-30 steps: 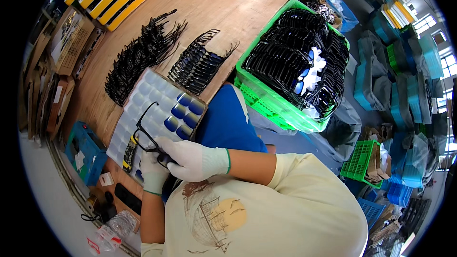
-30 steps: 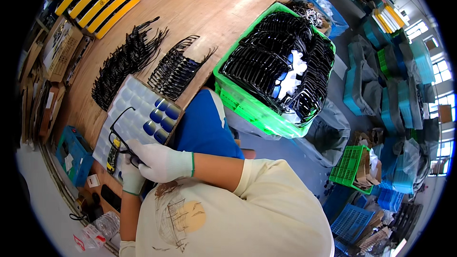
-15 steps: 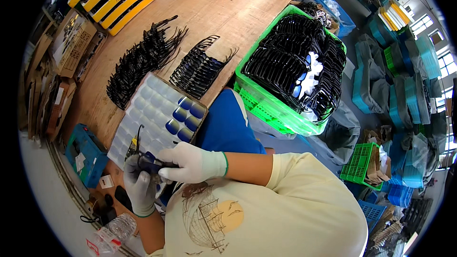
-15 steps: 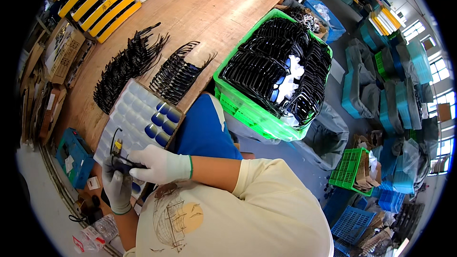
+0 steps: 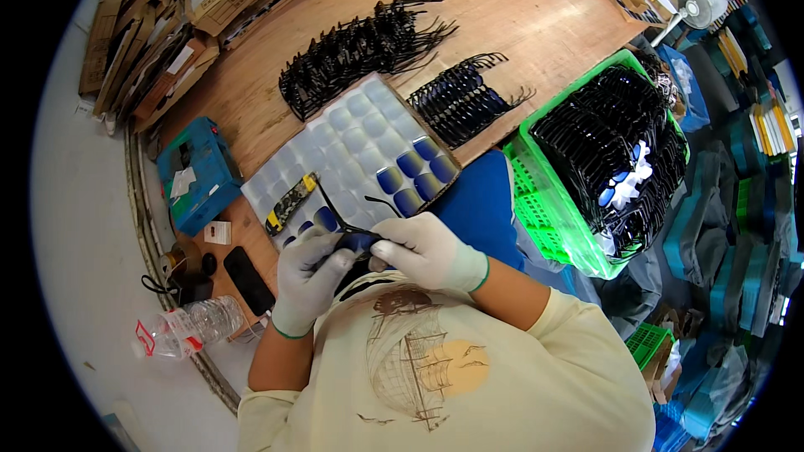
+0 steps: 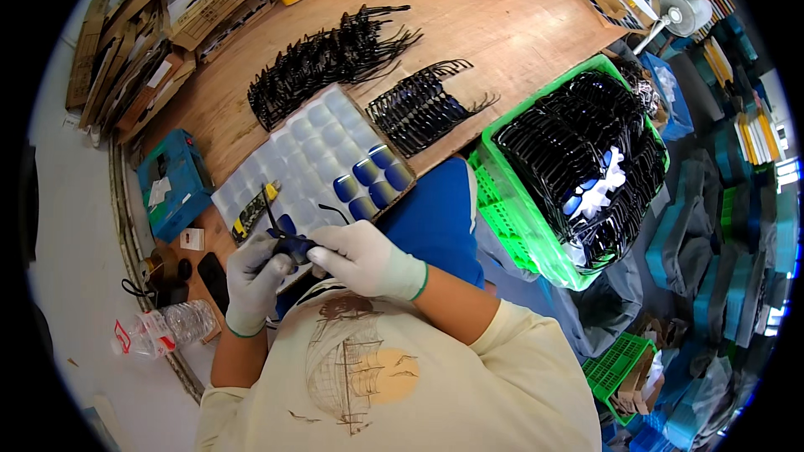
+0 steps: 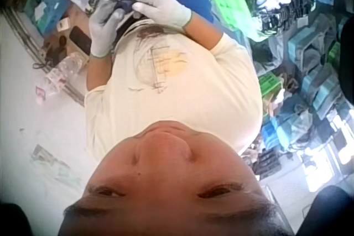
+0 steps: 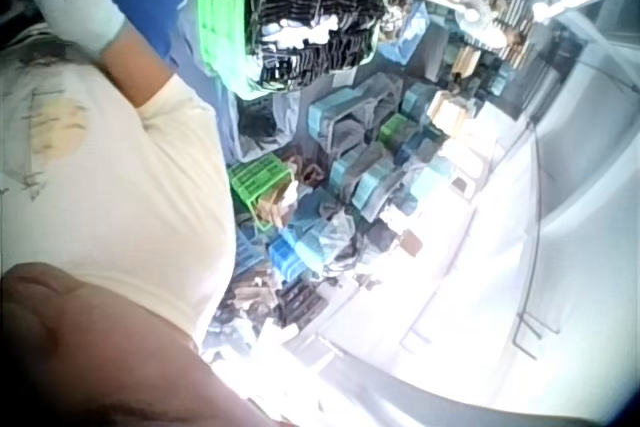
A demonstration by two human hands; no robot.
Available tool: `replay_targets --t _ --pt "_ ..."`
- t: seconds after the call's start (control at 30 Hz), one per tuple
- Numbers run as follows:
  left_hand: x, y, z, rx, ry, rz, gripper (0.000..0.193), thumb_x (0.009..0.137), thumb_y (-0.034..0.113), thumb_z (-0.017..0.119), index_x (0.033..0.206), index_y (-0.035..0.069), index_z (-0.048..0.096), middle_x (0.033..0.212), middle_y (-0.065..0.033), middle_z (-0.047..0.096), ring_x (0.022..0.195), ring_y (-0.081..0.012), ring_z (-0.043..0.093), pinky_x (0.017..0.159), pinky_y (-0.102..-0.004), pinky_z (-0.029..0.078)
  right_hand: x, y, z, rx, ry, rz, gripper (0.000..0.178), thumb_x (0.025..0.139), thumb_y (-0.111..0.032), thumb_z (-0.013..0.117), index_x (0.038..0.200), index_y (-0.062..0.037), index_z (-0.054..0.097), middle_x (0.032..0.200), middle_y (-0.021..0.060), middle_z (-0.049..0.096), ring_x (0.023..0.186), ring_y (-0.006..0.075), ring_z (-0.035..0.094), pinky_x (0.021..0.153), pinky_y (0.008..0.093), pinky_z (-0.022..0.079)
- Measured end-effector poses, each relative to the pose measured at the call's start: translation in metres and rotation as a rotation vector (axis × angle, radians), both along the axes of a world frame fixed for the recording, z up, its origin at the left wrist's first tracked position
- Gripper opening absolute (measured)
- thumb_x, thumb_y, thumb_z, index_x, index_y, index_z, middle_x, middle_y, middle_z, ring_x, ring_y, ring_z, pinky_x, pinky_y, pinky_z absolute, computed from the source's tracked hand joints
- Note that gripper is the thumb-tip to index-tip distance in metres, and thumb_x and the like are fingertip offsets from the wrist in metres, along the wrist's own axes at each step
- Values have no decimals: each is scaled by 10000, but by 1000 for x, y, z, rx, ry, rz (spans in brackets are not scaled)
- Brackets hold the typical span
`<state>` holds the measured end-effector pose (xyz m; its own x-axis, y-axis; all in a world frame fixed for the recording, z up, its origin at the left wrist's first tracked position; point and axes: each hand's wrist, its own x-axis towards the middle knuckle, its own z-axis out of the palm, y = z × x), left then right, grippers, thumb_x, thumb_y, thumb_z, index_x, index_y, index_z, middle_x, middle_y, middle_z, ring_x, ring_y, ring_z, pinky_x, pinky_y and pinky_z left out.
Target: The person assembles eyeglasses by hand at a workbench. They pick up frames and lenses, fit the lenses into the frames, and place the completed glasses into a green basket. The process is repeated for multiple units.
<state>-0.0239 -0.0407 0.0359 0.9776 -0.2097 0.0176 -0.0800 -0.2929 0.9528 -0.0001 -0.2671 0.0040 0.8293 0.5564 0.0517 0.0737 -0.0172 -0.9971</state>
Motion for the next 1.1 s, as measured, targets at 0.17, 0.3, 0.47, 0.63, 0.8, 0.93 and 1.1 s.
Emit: replay_targets --t 0.17,0.3,0.47,0.63,0.8,0.93,1.1 --pt "0 -13 -1 -165 69 76 203 937 155 696 983 -43 701 834 -93 646 741 -165 620 659 -293 466 10 0 13 -8 25 -37 182 974 -128 592 995 38 663 748 151 686 666 267 679 662 344 537" --pt "12 -16 0 12 37 58 231 949 203 701 954 -24 664 821 -110 669 710 -170 657 646 -295 497 12 6 21 -75 -165 -127 151 944 -105 629 1024 21 654 750 191 669 689 364 676 644 394 541" --pt "33 -16 -7 194 -10 -16 214 909 185 705 971 -19 685 861 -130 710 698 -207 670 638 -323 503 26 -1 17 -178 -203 -121 130 943 -99 633 1013 10 643 741 191 647 700 404 662 639 434 529" --pt "69 -12 -20 20 -58 -228 194 794 106 714 917 -44 705 1436 -352 515 1299 -443 573 1074 -435 445 53 -22 5 -28 37 89 171 969 -129 600 1046 16 647 764 171 671 696 368 665 675 420 532" --pt "158 11 -59 429 -255 -159 497 797 243 785 1179 -49 658 1438 -283 558 1310 -380 577 1071 -447 467 104 -57 -14 -340 -401 -265 145 955 -107 587 1043 -26 670 782 138 663 700 353 668 667 418 547" --pt "307 124 -132 783 -77 559 581 954 384 649 1265 -104 587 1108 -238 686 999 -341 659 878 -411 515 220 -127 -52 -1072 -295 -756 300 1052 -286 445 998 -38 605 874 231 714 836 428 698 743 539 553" --pt "322 95 -149 123 492 434 529 866 294 779 1236 -53 629 1044 -85 678 906 -143 643 753 -298 499 259 -165 -113 -1137 -19 -642 466 1049 -400 415 1148 -8 648 1032 303 698 1039 457 660 931 559 498"
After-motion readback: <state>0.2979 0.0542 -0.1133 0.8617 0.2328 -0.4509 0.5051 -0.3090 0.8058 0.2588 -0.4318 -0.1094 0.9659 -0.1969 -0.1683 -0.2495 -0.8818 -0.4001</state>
